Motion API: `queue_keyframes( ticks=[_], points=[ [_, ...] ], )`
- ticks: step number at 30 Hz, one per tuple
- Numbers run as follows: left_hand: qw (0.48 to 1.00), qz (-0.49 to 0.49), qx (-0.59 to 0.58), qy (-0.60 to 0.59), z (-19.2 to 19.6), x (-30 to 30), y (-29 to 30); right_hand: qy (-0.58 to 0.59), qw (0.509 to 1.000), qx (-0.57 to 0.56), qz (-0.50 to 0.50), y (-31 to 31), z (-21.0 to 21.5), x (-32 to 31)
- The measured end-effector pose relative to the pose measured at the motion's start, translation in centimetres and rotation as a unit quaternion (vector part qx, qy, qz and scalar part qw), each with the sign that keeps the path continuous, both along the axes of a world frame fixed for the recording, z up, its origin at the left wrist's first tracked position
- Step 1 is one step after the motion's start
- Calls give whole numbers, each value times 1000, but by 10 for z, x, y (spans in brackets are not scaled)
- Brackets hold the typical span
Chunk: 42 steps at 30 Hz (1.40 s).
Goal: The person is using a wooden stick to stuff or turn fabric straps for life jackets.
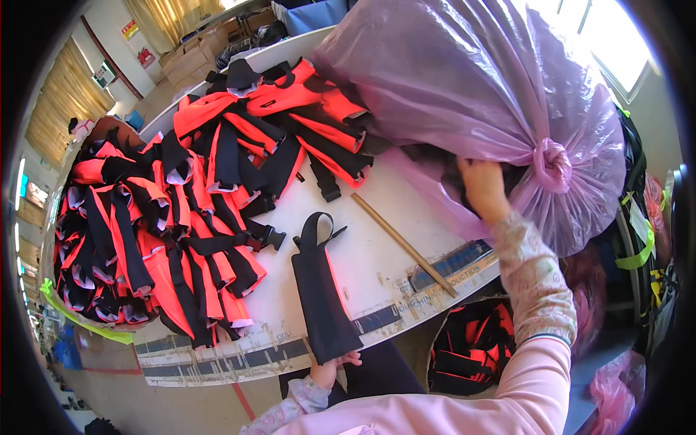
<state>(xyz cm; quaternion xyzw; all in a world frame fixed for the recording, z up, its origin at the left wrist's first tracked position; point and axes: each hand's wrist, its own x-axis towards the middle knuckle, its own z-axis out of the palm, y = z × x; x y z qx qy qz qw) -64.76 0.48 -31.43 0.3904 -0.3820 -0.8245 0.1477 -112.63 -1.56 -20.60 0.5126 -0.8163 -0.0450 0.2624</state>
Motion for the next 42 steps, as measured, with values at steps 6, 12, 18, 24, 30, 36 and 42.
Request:
queue_keyframes(
  ticks=[6, 12, 18, 24, 30, 36, 42],
  points=[
    [999, -4, -36, -1, -3, 2, 4, 65, 993, 36, 93, 29, -35, 82],
    [999, -13, -49, 15, -5, 0, -1, -16, 995, 90, 46, 17, -4, 106],
    [998, -26, -47, 41, -3, 4, -5, -107, 985, -121, 55, 12, 60, 103],
    [997, -39, -35, 61, -2, 7, -7, -110, 987, -69, -94, 4, 42, 61],
    [997, -42, -18, 66, -2, 11, -2, 46, 997, 1, -67, 14, 52, 60],
    [993, -5, 20, 113, 3, 0, -11, -9, 979, -132, 157, 75, 98, 161],
    [993, -29, 31, 113, 46, -12, -20, -239, 843, -119, 467, 172, 145, 310]
  ],
)
